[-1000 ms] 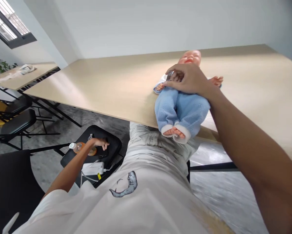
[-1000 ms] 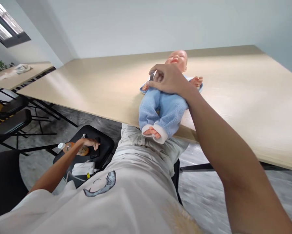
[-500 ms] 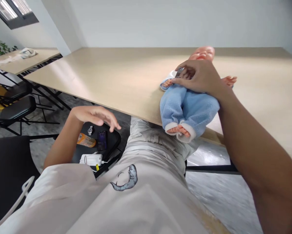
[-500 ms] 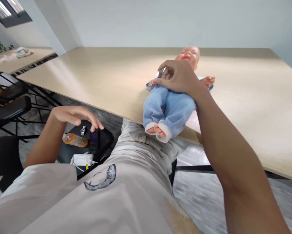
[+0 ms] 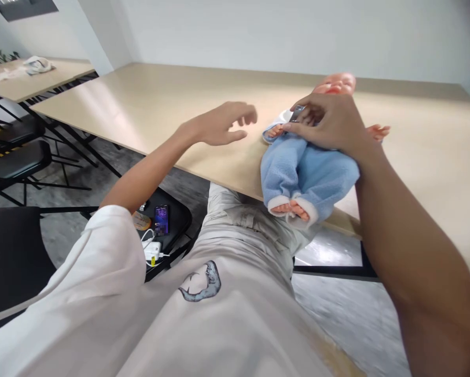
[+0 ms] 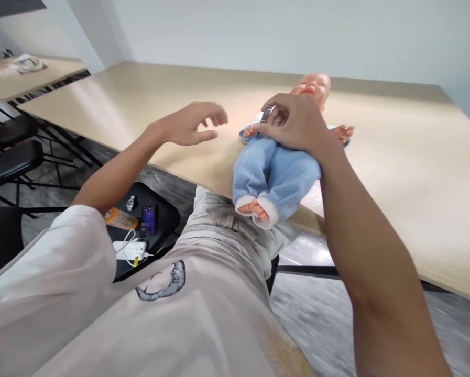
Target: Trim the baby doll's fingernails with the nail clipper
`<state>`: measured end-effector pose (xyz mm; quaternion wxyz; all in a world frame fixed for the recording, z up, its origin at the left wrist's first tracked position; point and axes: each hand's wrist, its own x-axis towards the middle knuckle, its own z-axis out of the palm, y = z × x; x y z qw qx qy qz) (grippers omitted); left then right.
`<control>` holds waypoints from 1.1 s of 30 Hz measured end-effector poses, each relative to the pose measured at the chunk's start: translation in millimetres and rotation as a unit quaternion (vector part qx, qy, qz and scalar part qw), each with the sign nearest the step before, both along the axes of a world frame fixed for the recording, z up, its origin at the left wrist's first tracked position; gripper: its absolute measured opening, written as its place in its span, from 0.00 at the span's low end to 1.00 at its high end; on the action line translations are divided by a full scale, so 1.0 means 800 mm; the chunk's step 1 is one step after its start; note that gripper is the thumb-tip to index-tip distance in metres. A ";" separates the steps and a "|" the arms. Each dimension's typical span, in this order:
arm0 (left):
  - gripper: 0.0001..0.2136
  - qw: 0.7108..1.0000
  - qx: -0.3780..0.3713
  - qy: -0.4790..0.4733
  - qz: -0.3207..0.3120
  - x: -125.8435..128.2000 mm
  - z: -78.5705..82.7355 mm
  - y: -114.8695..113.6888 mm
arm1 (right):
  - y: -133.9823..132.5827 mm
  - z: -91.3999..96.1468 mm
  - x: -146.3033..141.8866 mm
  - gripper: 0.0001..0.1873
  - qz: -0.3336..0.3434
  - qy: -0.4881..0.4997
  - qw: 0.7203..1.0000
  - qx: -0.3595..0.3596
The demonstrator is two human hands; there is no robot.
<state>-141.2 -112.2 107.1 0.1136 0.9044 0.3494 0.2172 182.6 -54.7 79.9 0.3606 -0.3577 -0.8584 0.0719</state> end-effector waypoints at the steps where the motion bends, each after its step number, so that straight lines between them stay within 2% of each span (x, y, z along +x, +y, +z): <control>1: 0.18 0.999 0.032 -0.011 -0.001 0.015 -0.013 0.026 | 0.003 -0.001 0.001 0.20 0.006 -0.002 1.000 -0.001; 3: 0.17 0.997 0.065 -0.028 -0.029 0.047 -0.045 0.077 | 0.011 -0.003 0.004 0.20 0.027 -0.001 1.000 0.005; 5: 0.14 0.996 0.077 -0.029 -0.047 0.080 -0.075 0.113 | 0.017 -0.004 0.005 0.18 0.049 0.002 0.999 0.019; 7: 0.17 0.993 0.088 -0.079 -0.020 0.102 -0.096 0.130 | 0.021 -0.004 0.004 0.15 0.066 -0.003 0.997 0.027; 10: 0.23 0.989 0.069 -0.131 -0.030 0.105 -0.113 0.126 | 0.024 -0.006 0.000 0.17 0.068 -0.002 0.997 0.020; 15: 0.28 0.989 0.006 -0.145 0.004 0.081 -0.118 0.110 | 0.023 -0.011 -0.004 0.21 0.059 0.004 0.998 -0.016; 18: 0.29 0.988 0.007 -0.155 0.006 0.082 -0.116 0.108 | 0.018 -0.009 -0.006 0.19 0.067 0.006 0.997 -0.033; 24: 0.25 0.987 0.026 -0.160 0.009 0.083 -0.116 0.109 | 0.015 -0.009 -0.012 0.18 0.079 0.004 0.995 -0.057; 29: 0.20 0.983 0.029 -0.178 0.021 0.082 -0.122 0.109 | 0.016 -0.013 -0.014 0.14 0.083 0.012 0.994 -0.074; 33: 0.17 0.983 0.022 -0.180 0.026 0.085 -0.126 0.107 | 0.020 -0.015 -0.013 0.16 0.089 0.012 0.993 -0.077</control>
